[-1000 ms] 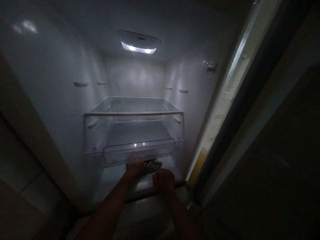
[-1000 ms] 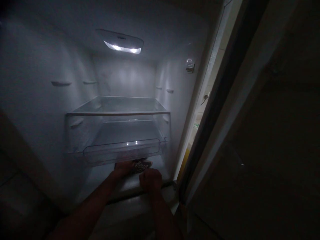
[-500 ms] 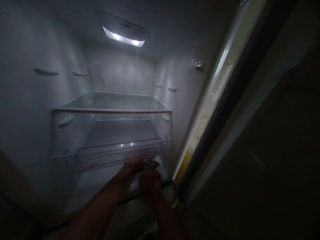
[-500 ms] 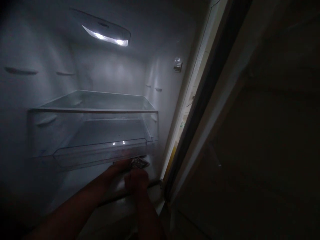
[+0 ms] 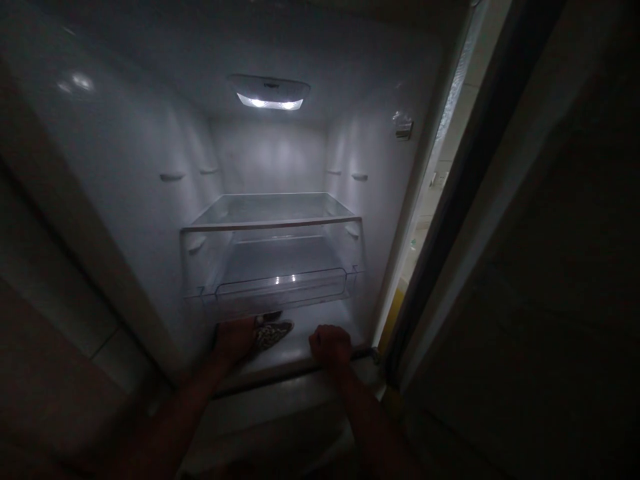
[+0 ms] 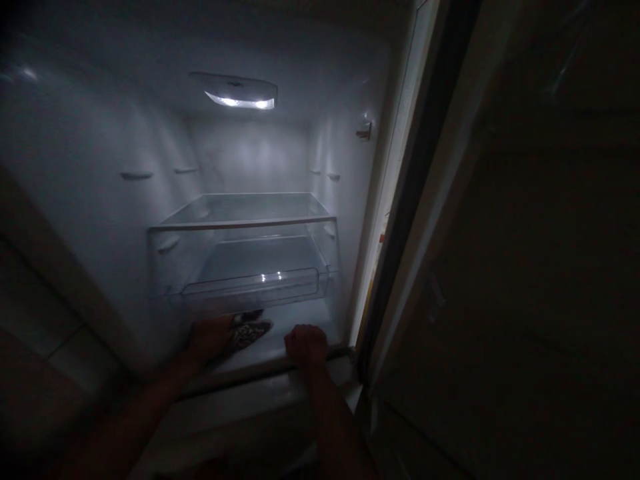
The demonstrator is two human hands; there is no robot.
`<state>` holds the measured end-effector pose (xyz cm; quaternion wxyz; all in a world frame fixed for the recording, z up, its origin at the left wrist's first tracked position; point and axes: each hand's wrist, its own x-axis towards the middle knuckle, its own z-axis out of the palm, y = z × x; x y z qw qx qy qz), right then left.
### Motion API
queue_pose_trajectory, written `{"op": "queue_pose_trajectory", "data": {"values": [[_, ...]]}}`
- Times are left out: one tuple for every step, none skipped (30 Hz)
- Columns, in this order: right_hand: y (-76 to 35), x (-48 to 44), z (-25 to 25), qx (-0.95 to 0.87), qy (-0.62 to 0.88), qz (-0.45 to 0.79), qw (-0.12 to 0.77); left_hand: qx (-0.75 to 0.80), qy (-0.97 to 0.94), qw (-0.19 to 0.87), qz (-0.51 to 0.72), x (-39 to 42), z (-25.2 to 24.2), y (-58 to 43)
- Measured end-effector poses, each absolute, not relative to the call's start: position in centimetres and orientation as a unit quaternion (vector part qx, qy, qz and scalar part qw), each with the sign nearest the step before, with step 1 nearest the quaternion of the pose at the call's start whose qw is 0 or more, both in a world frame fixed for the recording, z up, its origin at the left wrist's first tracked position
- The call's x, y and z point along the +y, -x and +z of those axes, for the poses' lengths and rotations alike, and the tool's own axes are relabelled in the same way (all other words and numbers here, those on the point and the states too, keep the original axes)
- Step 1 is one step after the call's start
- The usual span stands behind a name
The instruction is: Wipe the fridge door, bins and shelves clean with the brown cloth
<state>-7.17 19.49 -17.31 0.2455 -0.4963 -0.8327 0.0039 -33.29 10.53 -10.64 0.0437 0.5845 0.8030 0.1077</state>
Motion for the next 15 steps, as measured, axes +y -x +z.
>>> {"op": "queue_pose_trajectory", "data": {"values": [[7.2, 19.4, -17.2, -0.830, 0.499, 0.005, 0.248, 0.799, -0.593, 0.034, 0.098, 9.9, -10.8, 32.7], [7.2, 19.4, -17.2, -0.828, 0.502, 0.006, 0.250, 0.794, -0.601, 0.023, 0.089, 9.3, -10.9, 32.1], [7.3, 19.4, -17.1, -0.825, 0.505, 0.007, 0.252, 0.788, -0.611, 0.011, 0.080, 8.7, -11.0, 31.4], [7.3, 19.3, -17.1, -0.823, 0.508, 0.007, 0.254, 0.781, -0.621, -0.001, 0.073, 8.2, -11.2, 30.8], [7.3, 19.3, -17.1, -0.821, 0.510, 0.008, 0.256, 0.772, -0.632, -0.012, 0.066, 7.8, -11.3, 30.2], [7.4, 19.3, -17.0, -0.820, 0.511, 0.008, 0.257, 0.764, -0.642, -0.021, 0.060, 7.6, -11.4, 29.7], [7.4, 19.3, -17.0, -0.820, 0.511, 0.009, 0.257, 0.757, -0.650, -0.027, 0.055, 7.5, -11.5, 29.3], [7.4, 19.4, -17.1, -0.821, 0.510, 0.009, 0.258, 0.752, -0.656, -0.029, 0.052, 7.5, -11.5, 29.0], [7.5, 19.4, -17.1, -0.821, 0.509, 0.009, 0.258, 0.748, -0.661, -0.026, 0.050, 7.8, -11.5, 28.8], [7.5, 19.5, -17.1, -0.821, 0.508, 0.008, 0.259, 0.744, -0.666, -0.020, 0.047, 8.3, -11.5, 28.8], [7.5, 19.5, -17.2, -0.822, 0.507, 0.007, 0.259, 0.740, -0.670, -0.012, 0.046, 8.9, -11.4, 28.8], [7.5, 19.5, -17.3, -0.822, 0.507, 0.006, 0.259, 0.738, -0.674, -0.004, 0.046, 9.6, -11.4, 28.8], [7.5, 19.6, -17.4, -0.823, 0.506, 0.004, 0.259, 0.736, -0.675, 0.003, 0.046, 10.5, -11.3, 28.9], [7.5, 19.6, -17.5, -0.823, 0.506, 0.003, 0.258, 0.737, -0.675, 0.008, 0.046, 11.4, -11.4, 28.9], [7.4, 19.6, -17.6, -0.824, 0.505, 0.001, 0.258, 0.739, -0.672, 0.014, 0.046, 12.3, -11.4, 29.0]]}}
